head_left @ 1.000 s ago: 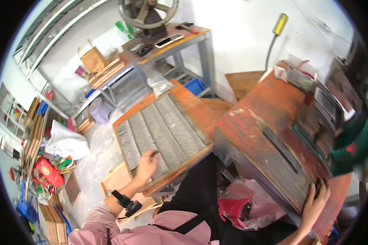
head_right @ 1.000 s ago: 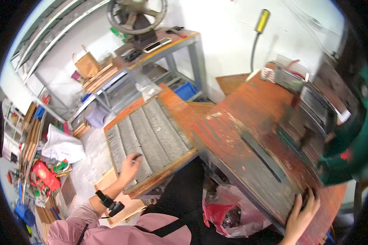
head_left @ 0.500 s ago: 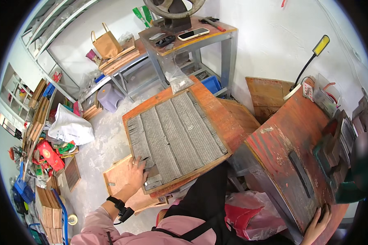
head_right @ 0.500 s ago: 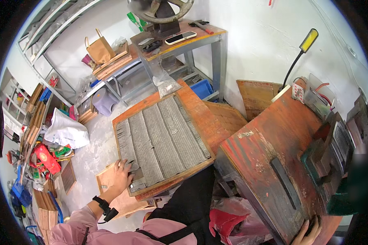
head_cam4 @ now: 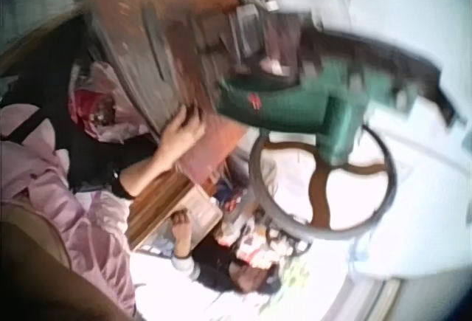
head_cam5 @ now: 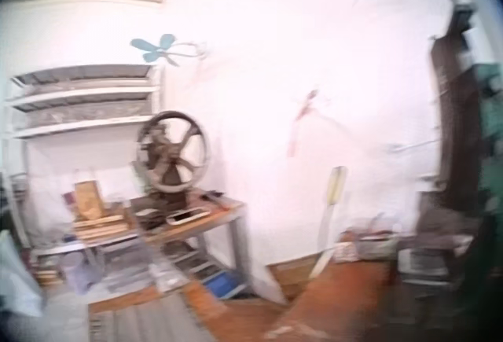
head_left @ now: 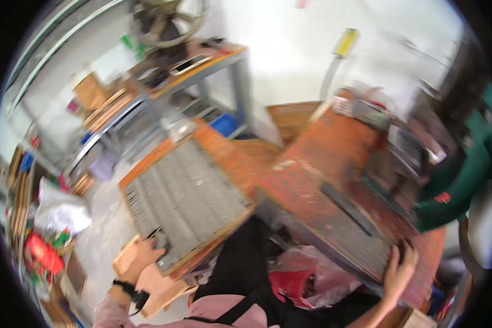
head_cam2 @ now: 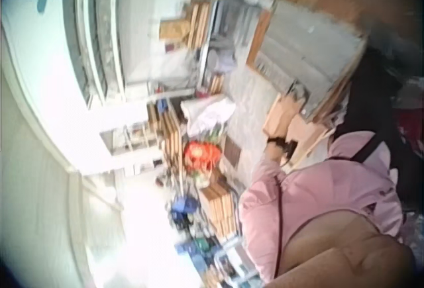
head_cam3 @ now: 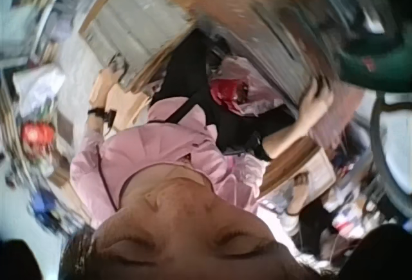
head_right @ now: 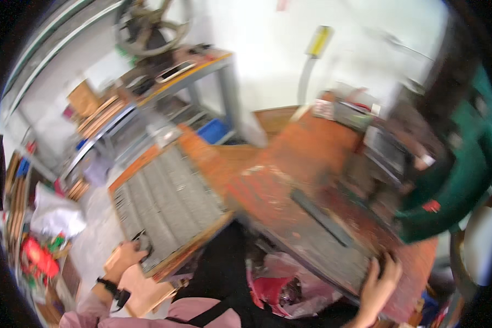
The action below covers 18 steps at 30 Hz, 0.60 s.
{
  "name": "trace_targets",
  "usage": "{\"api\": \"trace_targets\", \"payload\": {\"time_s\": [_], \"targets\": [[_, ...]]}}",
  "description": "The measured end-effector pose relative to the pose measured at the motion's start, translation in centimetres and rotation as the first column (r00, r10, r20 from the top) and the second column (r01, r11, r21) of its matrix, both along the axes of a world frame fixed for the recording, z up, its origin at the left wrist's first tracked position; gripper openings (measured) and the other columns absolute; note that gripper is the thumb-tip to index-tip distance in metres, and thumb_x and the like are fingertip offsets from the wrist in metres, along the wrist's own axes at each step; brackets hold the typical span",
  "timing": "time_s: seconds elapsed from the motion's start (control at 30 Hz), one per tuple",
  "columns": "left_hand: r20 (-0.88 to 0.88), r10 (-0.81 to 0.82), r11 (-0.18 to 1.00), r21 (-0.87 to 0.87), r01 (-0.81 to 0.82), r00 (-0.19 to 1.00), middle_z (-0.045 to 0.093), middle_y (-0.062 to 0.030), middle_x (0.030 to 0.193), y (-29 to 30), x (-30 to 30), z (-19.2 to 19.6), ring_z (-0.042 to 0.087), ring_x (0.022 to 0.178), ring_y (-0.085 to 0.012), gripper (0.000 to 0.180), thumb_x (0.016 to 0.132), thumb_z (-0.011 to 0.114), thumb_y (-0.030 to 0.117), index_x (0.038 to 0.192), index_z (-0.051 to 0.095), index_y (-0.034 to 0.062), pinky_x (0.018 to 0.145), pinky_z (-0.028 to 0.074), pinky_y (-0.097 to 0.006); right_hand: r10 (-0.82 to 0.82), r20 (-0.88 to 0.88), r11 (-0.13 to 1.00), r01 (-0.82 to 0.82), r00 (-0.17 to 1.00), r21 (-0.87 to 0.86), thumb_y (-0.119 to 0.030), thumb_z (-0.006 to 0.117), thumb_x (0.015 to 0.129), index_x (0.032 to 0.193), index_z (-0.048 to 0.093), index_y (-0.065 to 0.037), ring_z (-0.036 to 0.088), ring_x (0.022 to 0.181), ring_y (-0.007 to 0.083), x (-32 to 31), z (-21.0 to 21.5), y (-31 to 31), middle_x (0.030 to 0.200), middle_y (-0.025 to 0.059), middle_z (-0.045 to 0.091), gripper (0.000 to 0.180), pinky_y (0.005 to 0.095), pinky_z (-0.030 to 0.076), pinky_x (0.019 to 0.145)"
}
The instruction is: Operating a manual industrial press to assemble or process small finned metal or plastic components.
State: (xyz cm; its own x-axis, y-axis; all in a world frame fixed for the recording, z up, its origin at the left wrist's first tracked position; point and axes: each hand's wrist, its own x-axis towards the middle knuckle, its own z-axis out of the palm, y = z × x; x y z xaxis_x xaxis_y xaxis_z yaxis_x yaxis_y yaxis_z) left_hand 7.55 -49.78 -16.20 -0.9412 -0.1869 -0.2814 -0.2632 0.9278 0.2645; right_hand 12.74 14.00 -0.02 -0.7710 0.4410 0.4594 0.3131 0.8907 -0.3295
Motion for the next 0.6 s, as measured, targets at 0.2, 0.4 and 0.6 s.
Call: {"api": "trace_targets", "payload": {"time_s": [0.2, 0.4, 0.6], "targets": [[0.196, 0.176, 0.668, 0.696, -0.263, 0.965, 0.064, -0.0081, 0.087, 6.4, -0.8, 9.9, 0.060, 0.079, -0.0158, 0.038, 0.070, 0.073, 0.016, 0.097, 0.064, -0.0084, 0.070, 0.048, -0.030, 0.009, -0.199, 0.996, -0.027, 0.980, -0.083, -0.010, 0.064, 0.081, 0.101, 0.060, 0.003, 0.053, 0.100, 0.0381, -1.4, 0.1, -1.8, 0.105, 0.0201, 0.058, 0.024, 0.0435, 0.042, 0.089], [-0.377, -0.758, 0.327, 0.487, 0.810, 0.533, 0.062, -0.0156, 0.084, 25.8, -9.4, 18.4, 0.063, 0.074, -0.0257, 0.044, 0.068, 0.076, 0.022, 0.100, 0.061, -0.0037, 0.069, 0.049, -0.033, 0.232, -0.224, 0.910, -0.293, 0.947, -0.294, -0.019, 0.074, 0.074, 0.120, 0.053, 0.000, 0.049, 0.113, 0.0374, 0.6, 1.8, -1.9, 0.118, 0.0211, 0.053, 0.054, 0.0430, 0.042, 0.095], [-0.499, -0.861, -0.082, -0.055, 0.995, -0.098, 0.062, -0.0172, 0.086, 42.7, -10.4, 21.3, 0.062, 0.081, -0.0341, 0.041, 0.067, 0.073, 0.024, 0.096, 0.062, -0.0030, 0.072, 0.051, -0.040, 0.495, -0.074, 0.814, -0.492, 0.866, -0.307, -0.023, 0.075, 0.073, 0.142, 0.024, -0.006, 0.034, 0.128, 0.0413, -0.2, 3.6, -4.9, 0.138, 0.0238, 0.032, 0.088, 0.0459, 0.034, 0.104]]}}
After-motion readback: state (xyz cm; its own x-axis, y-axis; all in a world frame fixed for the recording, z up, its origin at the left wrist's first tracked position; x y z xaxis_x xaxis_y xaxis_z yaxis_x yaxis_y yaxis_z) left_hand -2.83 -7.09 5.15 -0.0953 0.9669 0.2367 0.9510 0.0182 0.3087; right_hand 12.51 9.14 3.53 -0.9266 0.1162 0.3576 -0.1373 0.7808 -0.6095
